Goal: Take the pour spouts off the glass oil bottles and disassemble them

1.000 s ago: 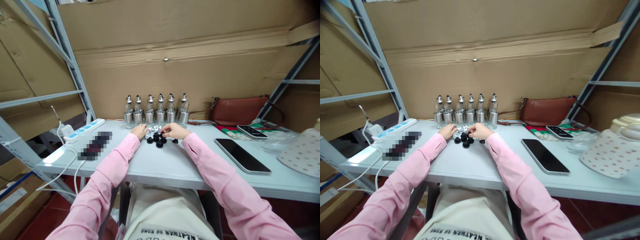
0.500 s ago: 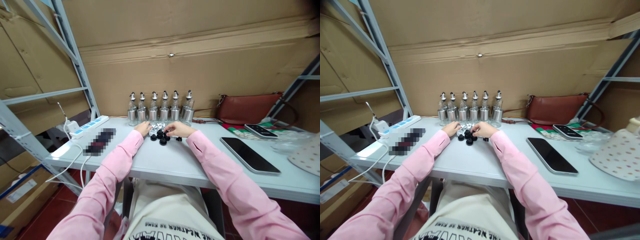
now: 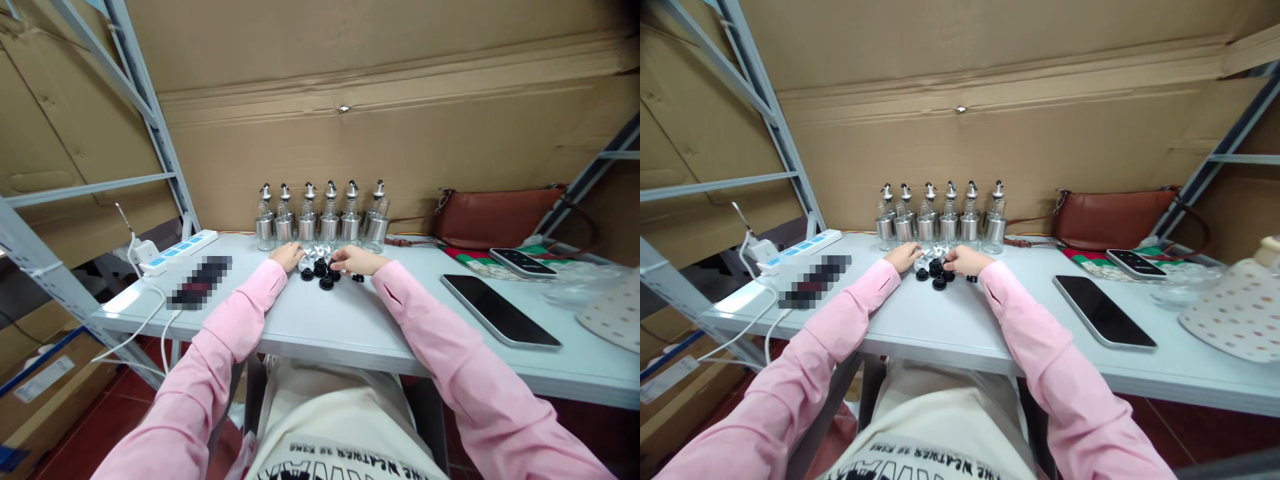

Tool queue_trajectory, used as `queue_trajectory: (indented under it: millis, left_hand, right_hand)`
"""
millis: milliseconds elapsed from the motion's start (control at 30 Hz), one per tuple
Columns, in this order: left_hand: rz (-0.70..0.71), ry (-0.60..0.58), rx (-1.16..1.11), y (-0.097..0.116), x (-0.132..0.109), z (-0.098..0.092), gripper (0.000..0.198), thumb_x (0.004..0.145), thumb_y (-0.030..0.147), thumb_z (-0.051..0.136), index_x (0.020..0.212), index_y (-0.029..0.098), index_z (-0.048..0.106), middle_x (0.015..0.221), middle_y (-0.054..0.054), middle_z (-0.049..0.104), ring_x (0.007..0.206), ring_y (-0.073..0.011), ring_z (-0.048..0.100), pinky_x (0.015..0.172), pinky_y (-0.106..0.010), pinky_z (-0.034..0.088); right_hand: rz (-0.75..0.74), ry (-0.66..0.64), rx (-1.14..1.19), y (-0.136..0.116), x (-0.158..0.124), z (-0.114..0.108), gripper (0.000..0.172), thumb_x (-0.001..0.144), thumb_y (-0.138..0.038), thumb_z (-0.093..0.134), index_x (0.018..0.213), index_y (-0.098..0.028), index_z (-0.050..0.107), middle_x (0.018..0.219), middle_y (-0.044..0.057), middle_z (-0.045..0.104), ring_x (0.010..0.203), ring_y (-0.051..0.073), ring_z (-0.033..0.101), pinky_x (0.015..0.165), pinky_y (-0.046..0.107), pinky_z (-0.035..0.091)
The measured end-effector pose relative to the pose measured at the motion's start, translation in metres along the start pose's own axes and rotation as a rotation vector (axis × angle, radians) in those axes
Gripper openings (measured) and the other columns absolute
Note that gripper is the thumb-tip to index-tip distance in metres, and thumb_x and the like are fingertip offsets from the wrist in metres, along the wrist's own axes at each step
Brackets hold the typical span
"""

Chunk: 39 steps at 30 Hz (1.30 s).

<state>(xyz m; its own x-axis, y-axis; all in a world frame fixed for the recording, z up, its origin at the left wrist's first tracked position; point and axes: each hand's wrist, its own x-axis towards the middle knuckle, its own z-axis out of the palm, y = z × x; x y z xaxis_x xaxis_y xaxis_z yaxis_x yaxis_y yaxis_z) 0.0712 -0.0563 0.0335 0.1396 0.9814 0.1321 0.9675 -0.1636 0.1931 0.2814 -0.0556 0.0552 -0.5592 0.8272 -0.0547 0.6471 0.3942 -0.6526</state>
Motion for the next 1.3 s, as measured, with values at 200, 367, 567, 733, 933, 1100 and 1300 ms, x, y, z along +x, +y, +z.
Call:
queue_trajectory:
  millis: [200, 367, 567, 733, 933, 1100, 1300]
  left_hand:
    - [0.055, 0.032, -0.050, 0.000, 0.002, 0.003, 0.034, 0.091, 0.037, 0.028, 0.111, 0.023, 0.052, 0.116, -0.005, 0.056, 0.110, -0.0189, 0.052, 0.094, -0.032, 0.039]
    - [0.113, 0.065, -0.089, 0.005, 0.002, 0.007, 0.035, 0.092, 0.034, 0.024, 0.112, 0.022, 0.051, 0.114, -0.004, 0.056, 0.108, -0.0168, 0.052, 0.096, -0.030, 0.038]
    - [0.111, 0.062, -0.098, 0.004, 0.003, 0.010, 0.034, 0.093, 0.034, 0.024, 0.110, 0.023, 0.051, 0.113, -0.004, 0.056, 0.108, -0.0163, 0.052, 0.096, -0.030, 0.038]
    - [0.137, 0.101, -0.132, 0.005, 0.006, 0.014, 0.032, 0.093, 0.032, 0.025, 0.108, 0.019, 0.050, 0.109, -0.006, 0.058, 0.106, -0.0160, 0.052, 0.095, -0.028, 0.038]
    - [0.156, 0.175, -0.171, 0.008, 0.006, 0.018, 0.030, 0.092, 0.033, 0.030, 0.109, 0.017, 0.048, 0.110, -0.008, 0.055, 0.105, -0.0185, 0.052, 0.094, -0.031, 0.039]
    - [0.053, 0.200, -0.212, 0.004, 0.005, 0.013, 0.033, 0.091, 0.039, 0.029, 0.109, 0.021, 0.049, 0.114, -0.008, 0.051, 0.103, -0.0205, 0.054, 0.092, -0.037, 0.040]
    - [-0.007, 0.217, -0.256, -0.009, 0.012, 0.012, 0.034, 0.091, 0.038, 0.030, 0.118, 0.021, 0.042, 0.119, -0.008, 0.052, 0.115, -0.0222, 0.046, 0.098, -0.049, 0.029]
  right_hand:
    - [0.017, -0.059, -0.044, -0.005, -0.001, 0.002, 0.010, 0.072, -0.024, 0.061, 0.067, -0.017, 0.057, 0.053, -0.001, 0.058, 0.047, 0.010, 0.052, 0.048, 0.021, 0.044]
    - [0.049, -0.048, 0.070, 0.001, 0.002, 0.005, 0.014, 0.073, -0.017, 0.060, 0.061, -0.017, 0.051, 0.051, -0.001, 0.058, 0.049, 0.011, 0.057, 0.054, 0.023, 0.049]
    - [0.111, -0.085, 0.193, 0.000, -0.001, 0.002, 0.015, 0.073, -0.008, 0.058, 0.064, -0.017, 0.051, 0.055, -0.001, 0.059, 0.053, 0.012, 0.060, 0.061, 0.025, 0.052]
    - [0.127, -0.031, 0.311, -0.002, -0.003, 0.004, 0.019, 0.073, -0.001, 0.056, 0.073, -0.017, 0.046, 0.058, -0.005, 0.052, 0.052, 0.009, 0.060, 0.057, 0.023, 0.053]
    - [0.085, -0.037, 0.364, 0.000, -0.001, 0.011, 0.023, 0.074, -0.009, 0.061, 0.077, -0.019, 0.041, 0.065, -0.005, 0.052, 0.056, 0.008, 0.059, 0.061, 0.023, 0.055]
    - [0.041, -0.052, 0.222, 0.001, -0.003, 0.003, 0.023, 0.073, -0.025, 0.065, 0.086, -0.016, 0.049, 0.080, 0.002, 0.057, 0.060, 0.008, 0.056, 0.053, 0.022, 0.050]
    - [-0.044, 0.394, -0.048, 0.026, 0.014, -0.020, 0.031, 0.076, -0.026, 0.060, 0.104, -0.014, 0.056, 0.098, 0.008, 0.058, 0.079, 0.013, 0.055, 0.078, 0.028, 0.046]
